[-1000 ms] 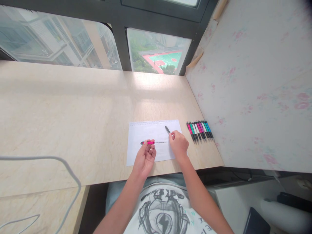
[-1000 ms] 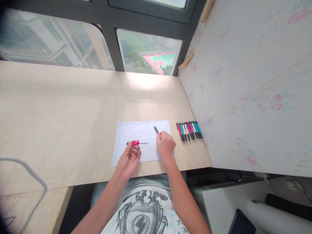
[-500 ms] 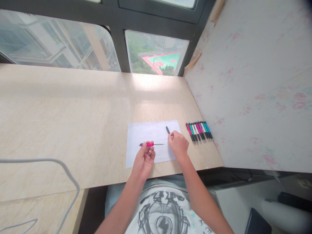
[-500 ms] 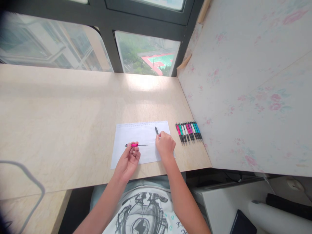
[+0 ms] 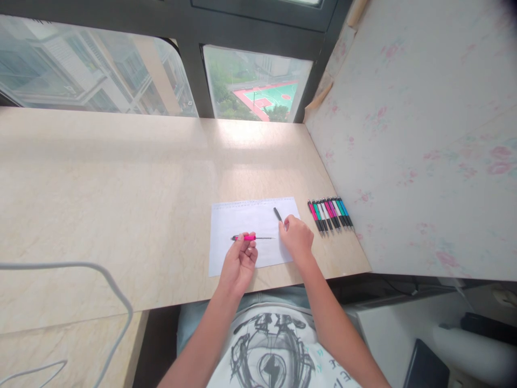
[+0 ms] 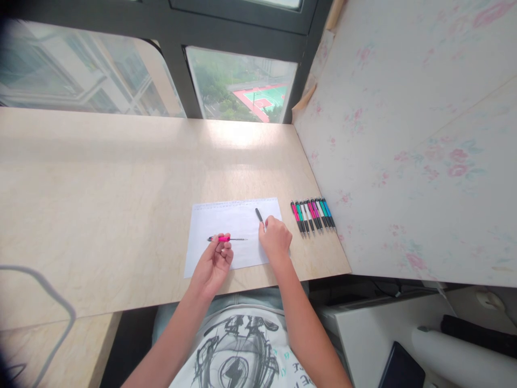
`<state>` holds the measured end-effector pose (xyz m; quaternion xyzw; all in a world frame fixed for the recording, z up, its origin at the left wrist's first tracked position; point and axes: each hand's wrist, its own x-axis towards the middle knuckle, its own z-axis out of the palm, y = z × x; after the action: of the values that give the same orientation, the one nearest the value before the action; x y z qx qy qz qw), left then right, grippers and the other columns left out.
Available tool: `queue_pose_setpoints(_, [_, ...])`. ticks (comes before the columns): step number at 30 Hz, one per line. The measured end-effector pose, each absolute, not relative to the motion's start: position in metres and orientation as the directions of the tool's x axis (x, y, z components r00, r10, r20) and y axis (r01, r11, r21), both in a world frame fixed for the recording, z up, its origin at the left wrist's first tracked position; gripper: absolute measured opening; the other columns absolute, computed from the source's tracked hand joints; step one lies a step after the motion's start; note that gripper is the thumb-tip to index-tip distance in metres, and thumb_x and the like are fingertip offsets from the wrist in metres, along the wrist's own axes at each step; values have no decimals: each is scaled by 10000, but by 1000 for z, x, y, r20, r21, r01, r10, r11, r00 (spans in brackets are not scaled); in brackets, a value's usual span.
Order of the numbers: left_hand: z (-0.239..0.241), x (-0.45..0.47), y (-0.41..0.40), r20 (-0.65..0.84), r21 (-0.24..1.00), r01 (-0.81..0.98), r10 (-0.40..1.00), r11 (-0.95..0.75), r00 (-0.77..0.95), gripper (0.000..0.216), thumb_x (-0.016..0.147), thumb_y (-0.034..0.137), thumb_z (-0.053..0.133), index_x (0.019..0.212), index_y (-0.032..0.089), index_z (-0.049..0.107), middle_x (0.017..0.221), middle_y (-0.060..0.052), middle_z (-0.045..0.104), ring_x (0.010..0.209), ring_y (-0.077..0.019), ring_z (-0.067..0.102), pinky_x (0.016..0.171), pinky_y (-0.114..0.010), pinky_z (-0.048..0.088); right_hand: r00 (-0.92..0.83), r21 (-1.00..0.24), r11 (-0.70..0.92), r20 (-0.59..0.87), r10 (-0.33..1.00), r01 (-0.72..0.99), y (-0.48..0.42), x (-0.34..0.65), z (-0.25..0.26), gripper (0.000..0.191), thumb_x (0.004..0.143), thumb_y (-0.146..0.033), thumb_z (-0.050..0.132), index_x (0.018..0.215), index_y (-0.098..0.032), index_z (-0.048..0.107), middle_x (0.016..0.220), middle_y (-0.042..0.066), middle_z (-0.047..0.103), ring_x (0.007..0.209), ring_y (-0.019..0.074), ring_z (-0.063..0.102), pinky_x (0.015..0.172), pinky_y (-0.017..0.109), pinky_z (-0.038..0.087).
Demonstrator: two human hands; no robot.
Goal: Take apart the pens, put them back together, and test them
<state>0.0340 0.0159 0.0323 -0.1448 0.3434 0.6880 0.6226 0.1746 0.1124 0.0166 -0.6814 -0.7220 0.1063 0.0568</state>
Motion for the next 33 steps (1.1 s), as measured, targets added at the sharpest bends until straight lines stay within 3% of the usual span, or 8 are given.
queue_pose_setpoints(7, [33,34,16,-621,300,-954,760,5,-192,109,922,141,559,914,102,660,886,-70,705,651,-71,638,586,-157,554,-105,-253,90,-45,993,963,113,174,17,165,936,-318,530,888,-217,651,863,43,694,796,172,612,592,264,300])
queue_pose_setpoints(25, [34,36,16,-613,347,-938,756,-4,-230,61,890,150,610,905,118,660,886,-74,710,652,-74,644,581,-154,551,-76,-227,67,-32,997,972,108,176,16,196,942,-377,531,911,-208,627,834,41,688,777,182,629,582,266,289])
queue_pose_setpoints(30, [34,34,16,-601,375,-927,758,-14,-254,69,890,150,607,908,116,664,890,-74,710,655,-73,642,583,-149,544,-60,-273,56,-4,998,960,107,177,16,199,933,-375,540,928,-205,644,834,42,693,750,177,623,585,261,297])
queue_pose_setpoints(33, [34,32,17,-591,393,-919,758,-30,-277,80,896,144,596,897,105,666,884,-75,709,652,-69,638,581,-144,538,-67,-386,67,12,998,920,105,180,21,211,918,-379,548,916,-198,659,773,30,681,717,172,610,592,259,327])
